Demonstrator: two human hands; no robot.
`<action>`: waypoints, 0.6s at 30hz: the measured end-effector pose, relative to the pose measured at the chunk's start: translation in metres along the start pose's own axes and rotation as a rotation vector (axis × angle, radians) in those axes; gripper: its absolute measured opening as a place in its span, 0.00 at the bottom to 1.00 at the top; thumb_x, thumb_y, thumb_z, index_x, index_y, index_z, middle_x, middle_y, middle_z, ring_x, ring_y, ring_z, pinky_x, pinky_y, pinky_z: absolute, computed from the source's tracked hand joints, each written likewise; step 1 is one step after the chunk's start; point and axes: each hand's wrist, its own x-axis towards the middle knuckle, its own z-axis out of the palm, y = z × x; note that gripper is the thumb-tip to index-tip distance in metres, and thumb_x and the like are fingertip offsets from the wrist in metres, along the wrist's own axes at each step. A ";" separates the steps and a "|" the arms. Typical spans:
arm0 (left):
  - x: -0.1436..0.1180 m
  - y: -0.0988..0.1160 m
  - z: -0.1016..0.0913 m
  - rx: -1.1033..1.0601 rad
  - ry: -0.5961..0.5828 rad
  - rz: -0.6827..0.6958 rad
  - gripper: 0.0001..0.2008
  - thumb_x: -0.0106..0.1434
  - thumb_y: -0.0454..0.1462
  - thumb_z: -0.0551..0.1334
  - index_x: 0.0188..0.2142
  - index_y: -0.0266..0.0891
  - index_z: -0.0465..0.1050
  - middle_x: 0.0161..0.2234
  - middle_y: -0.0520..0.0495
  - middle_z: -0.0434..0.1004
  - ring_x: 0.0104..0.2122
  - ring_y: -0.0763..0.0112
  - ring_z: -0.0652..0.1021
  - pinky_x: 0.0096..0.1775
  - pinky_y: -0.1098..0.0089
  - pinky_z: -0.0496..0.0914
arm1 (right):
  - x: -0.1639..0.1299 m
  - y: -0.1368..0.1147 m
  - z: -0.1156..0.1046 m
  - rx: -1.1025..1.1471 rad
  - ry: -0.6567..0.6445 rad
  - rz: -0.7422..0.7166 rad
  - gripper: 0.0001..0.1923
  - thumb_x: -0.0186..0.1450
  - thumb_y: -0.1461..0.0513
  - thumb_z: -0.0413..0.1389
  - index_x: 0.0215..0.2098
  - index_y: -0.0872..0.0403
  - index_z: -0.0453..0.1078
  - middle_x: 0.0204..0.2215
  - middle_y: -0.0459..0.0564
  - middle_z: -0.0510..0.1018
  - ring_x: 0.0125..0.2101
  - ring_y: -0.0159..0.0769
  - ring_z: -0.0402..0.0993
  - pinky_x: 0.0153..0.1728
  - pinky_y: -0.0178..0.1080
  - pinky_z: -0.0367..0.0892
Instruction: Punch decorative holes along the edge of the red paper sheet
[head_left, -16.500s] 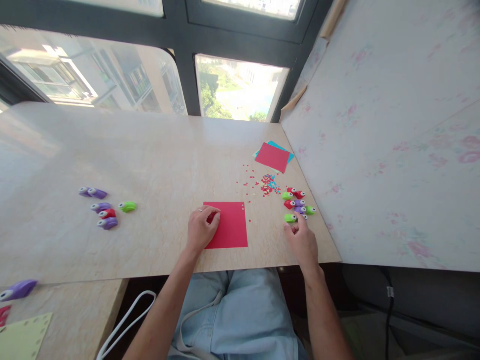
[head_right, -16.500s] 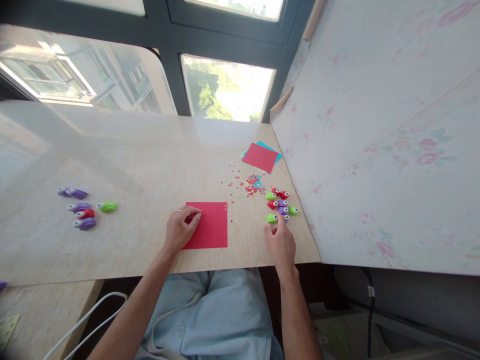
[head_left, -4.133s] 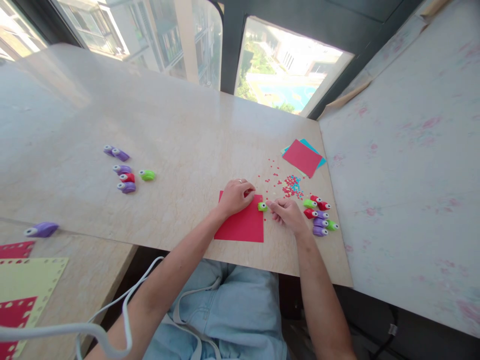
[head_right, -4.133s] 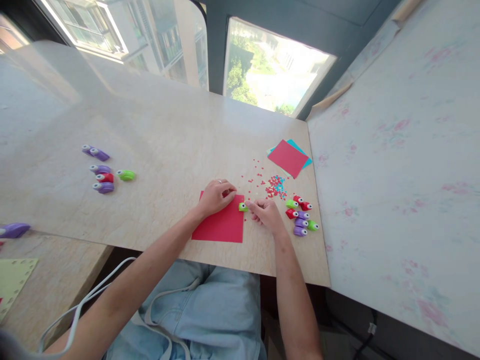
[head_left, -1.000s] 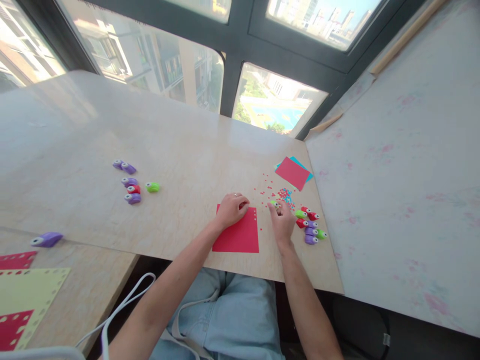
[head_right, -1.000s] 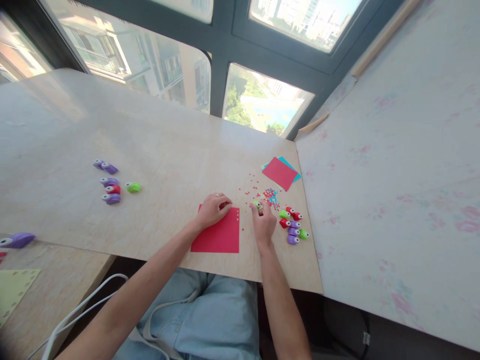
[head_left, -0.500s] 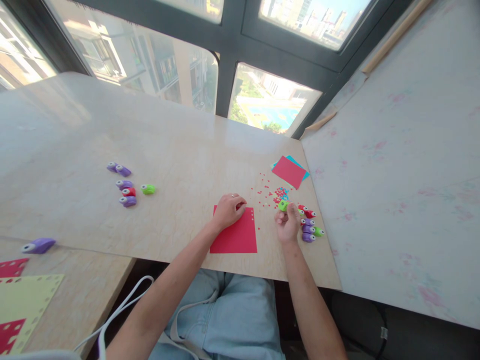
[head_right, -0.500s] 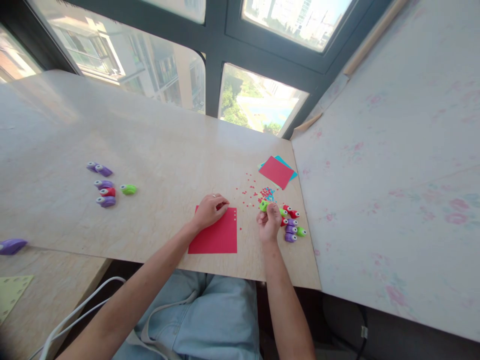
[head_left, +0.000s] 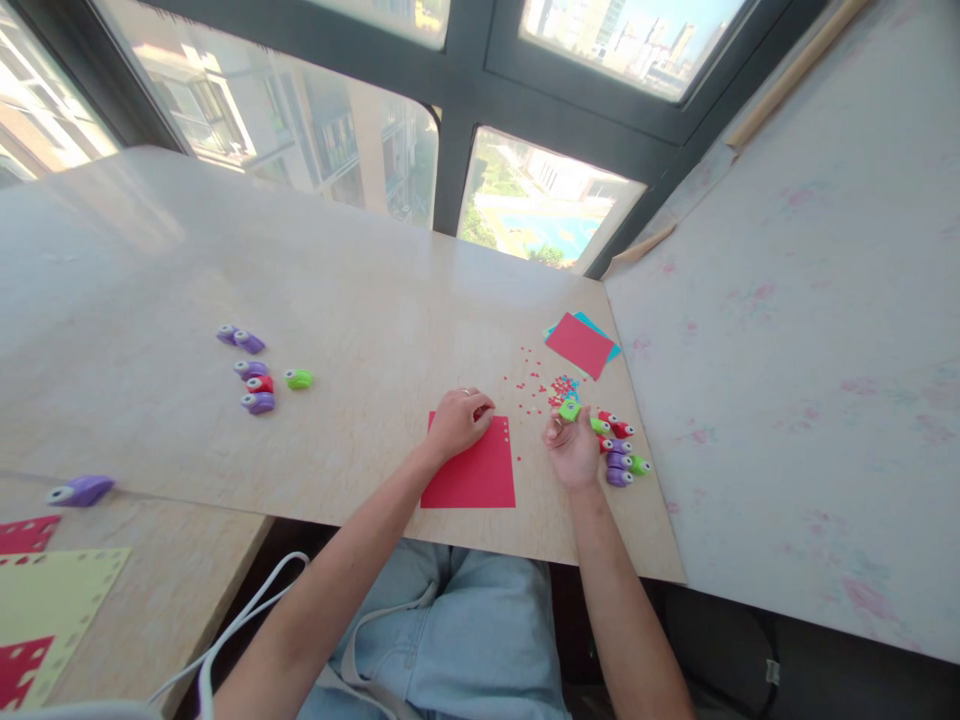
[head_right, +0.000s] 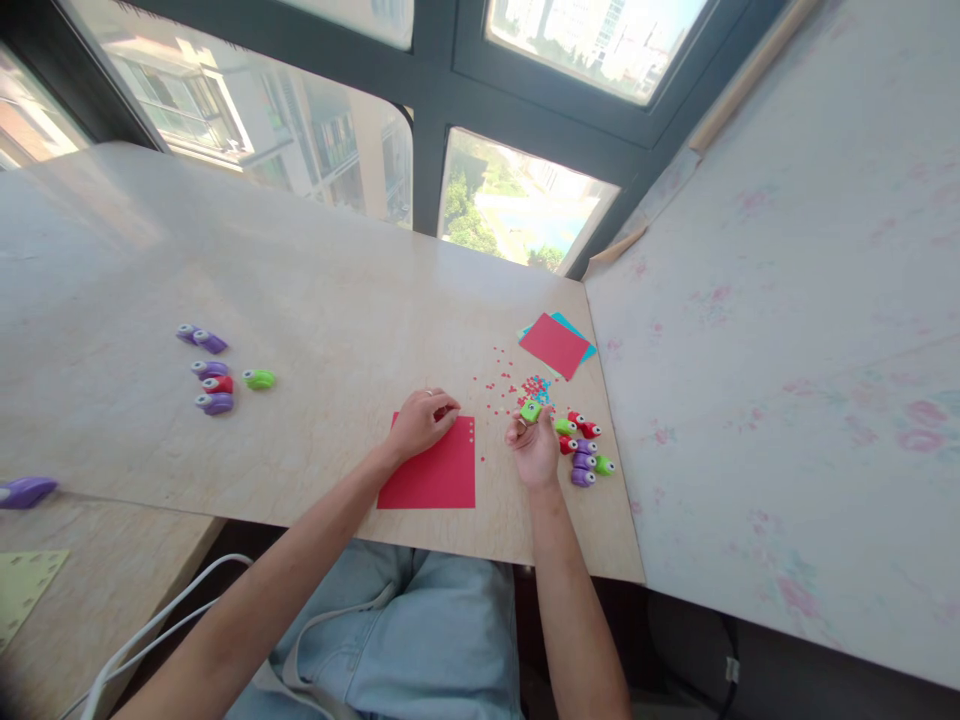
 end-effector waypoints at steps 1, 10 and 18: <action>0.000 0.000 0.000 -0.002 0.001 0.002 0.09 0.64 0.36 0.58 0.35 0.39 0.78 0.34 0.47 0.78 0.34 0.74 0.74 0.44 0.70 0.67 | 0.000 0.002 0.001 0.013 0.014 -0.006 0.29 0.54 0.37 0.61 0.31 0.51 0.64 0.29 0.47 0.76 0.20 0.30 0.66 0.22 0.34 0.64; -0.002 0.000 0.002 -0.036 0.031 0.015 0.09 0.62 0.35 0.58 0.34 0.38 0.78 0.33 0.46 0.78 0.35 0.73 0.74 0.43 0.70 0.67 | 0.003 0.010 0.022 0.113 0.070 -0.101 0.25 0.52 0.51 0.70 0.39 0.52 0.66 0.38 0.47 0.78 0.36 0.35 0.79 0.35 0.35 0.75; -0.001 -0.005 0.007 0.035 0.004 0.024 0.06 0.61 0.34 0.59 0.30 0.38 0.75 0.32 0.45 0.76 0.36 0.70 0.74 0.43 0.66 0.69 | -0.013 0.002 0.107 -0.152 -0.173 -0.231 0.21 0.56 0.57 0.68 0.43 0.52 0.67 0.42 0.51 0.77 0.36 0.37 0.78 0.34 0.37 0.74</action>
